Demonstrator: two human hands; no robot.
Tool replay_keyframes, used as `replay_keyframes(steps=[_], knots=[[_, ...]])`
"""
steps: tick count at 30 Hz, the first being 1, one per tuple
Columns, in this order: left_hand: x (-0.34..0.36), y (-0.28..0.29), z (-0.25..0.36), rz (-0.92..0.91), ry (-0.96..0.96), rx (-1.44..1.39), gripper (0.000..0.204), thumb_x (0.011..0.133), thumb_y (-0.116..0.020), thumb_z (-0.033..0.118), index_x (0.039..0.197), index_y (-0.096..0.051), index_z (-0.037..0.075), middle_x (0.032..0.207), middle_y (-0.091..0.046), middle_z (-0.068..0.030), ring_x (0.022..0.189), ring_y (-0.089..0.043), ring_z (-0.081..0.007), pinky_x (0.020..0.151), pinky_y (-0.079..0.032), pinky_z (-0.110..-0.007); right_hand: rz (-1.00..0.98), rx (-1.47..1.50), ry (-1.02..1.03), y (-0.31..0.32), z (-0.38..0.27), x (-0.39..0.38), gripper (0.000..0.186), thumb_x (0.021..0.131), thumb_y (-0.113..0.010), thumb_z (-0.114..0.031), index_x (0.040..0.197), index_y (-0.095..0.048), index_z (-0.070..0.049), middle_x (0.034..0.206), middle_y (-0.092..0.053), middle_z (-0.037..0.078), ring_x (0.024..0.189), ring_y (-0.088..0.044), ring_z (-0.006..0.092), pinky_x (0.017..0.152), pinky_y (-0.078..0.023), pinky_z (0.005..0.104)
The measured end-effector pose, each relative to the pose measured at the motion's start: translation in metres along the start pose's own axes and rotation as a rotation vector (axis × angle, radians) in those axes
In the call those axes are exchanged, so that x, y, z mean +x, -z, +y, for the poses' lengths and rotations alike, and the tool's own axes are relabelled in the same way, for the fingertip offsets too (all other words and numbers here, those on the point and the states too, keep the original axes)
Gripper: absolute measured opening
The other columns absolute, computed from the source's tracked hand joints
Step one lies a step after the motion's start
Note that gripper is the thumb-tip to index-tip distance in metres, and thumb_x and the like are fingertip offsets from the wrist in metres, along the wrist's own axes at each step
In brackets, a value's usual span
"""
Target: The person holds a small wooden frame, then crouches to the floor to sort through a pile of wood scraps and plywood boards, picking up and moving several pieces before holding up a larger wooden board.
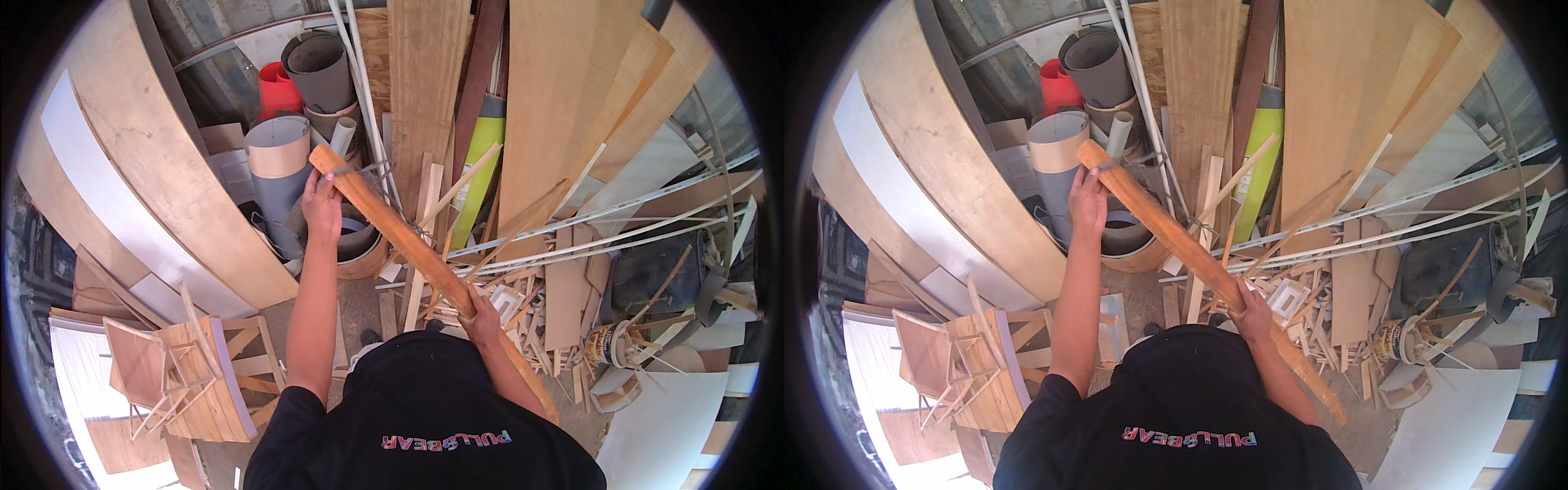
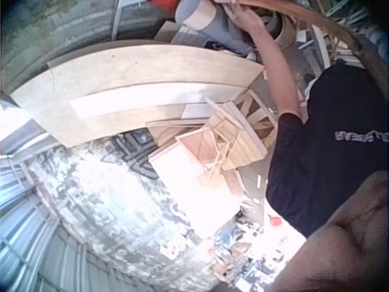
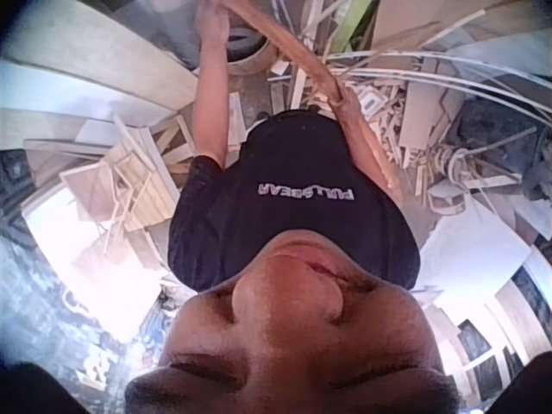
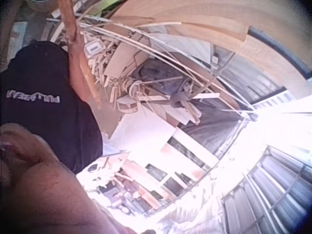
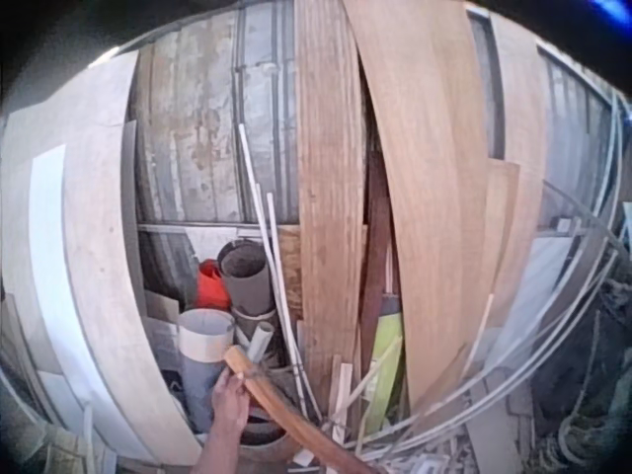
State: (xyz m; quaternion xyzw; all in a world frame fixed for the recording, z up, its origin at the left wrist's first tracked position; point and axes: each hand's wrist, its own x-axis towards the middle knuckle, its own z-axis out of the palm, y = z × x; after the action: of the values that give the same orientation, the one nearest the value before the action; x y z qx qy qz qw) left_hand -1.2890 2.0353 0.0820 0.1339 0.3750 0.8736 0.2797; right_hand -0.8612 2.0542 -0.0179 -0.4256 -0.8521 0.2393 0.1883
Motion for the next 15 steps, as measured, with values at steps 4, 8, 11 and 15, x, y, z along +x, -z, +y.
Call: replay_keyframes(steps=[4,8,11,15], knots=[[0.019,0.001,0.001,0.110,-0.142,-0.123,0.063,0.102,-0.058,0.004,0.155,-0.026,-0.003,0.141,-0.054,-0.0181,0.127,-0.058,-0.0281,0.112,-0.046,-0.043,-0.013,-0.006,0.004,0.002,0.011,-0.003,0.096,0.064,-0.085,-0.009,0.152,-0.049,-0.023,0.094,-0.064,0.015,0.089,-0.066,0.0361,0.080,-0.055,0.0458],[0.038,0.003,0.007,0.093,-0.128,-0.166,0.065,0.100,-0.052,-0.004,0.158,-0.022,-0.001,0.153,-0.044,-0.0225,0.137,-0.050,-0.0296,0.117,-0.041,-0.044,-0.059,0.018,-0.025,0.011,0.024,-0.012,0.094,0.063,-0.084,-0.009,0.151,-0.050,-0.019,0.095,-0.065,0.016,0.090,-0.066,0.0380,0.083,-0.053,0.0469],[0.055,0.020,0.010,0.039,-0.132,-0.093,0.062,0.100,-0.046,-0.010,0.158,-0.025,-0.001,0.155,-0.042,-0.0231,0.139,-0.050,-0.0311,0.117,-0.042,-0.043,-0.148,0.058,-0.007,0.019,0.035,-0.019,0.092,0.063,-0.083,-0.007,0.149,-0.052,-0.017,0.098,-0.067,0.018,0.092,-0.066,0.0393,0.086,-0.053,0.0465],[0.065,0.019,0.010,0.063,-0.074,-0.048,0.057,0.101,-0.047,-0.007,0.155,-0.032,-0.003,0.150,-0.048,-0.0240,0.132,-0.057,-0.0314,0.113,-0.048,-0.041,-0.234,0.153,-0.006,0.026,0.063,-0.026,0.090,0.065,-0.083,-0.010,0.149,-0.052,-0.020,0.098,-0.068,0.019,0.093,-0.066,0.0393,0.087,-0.053,0.0472]])
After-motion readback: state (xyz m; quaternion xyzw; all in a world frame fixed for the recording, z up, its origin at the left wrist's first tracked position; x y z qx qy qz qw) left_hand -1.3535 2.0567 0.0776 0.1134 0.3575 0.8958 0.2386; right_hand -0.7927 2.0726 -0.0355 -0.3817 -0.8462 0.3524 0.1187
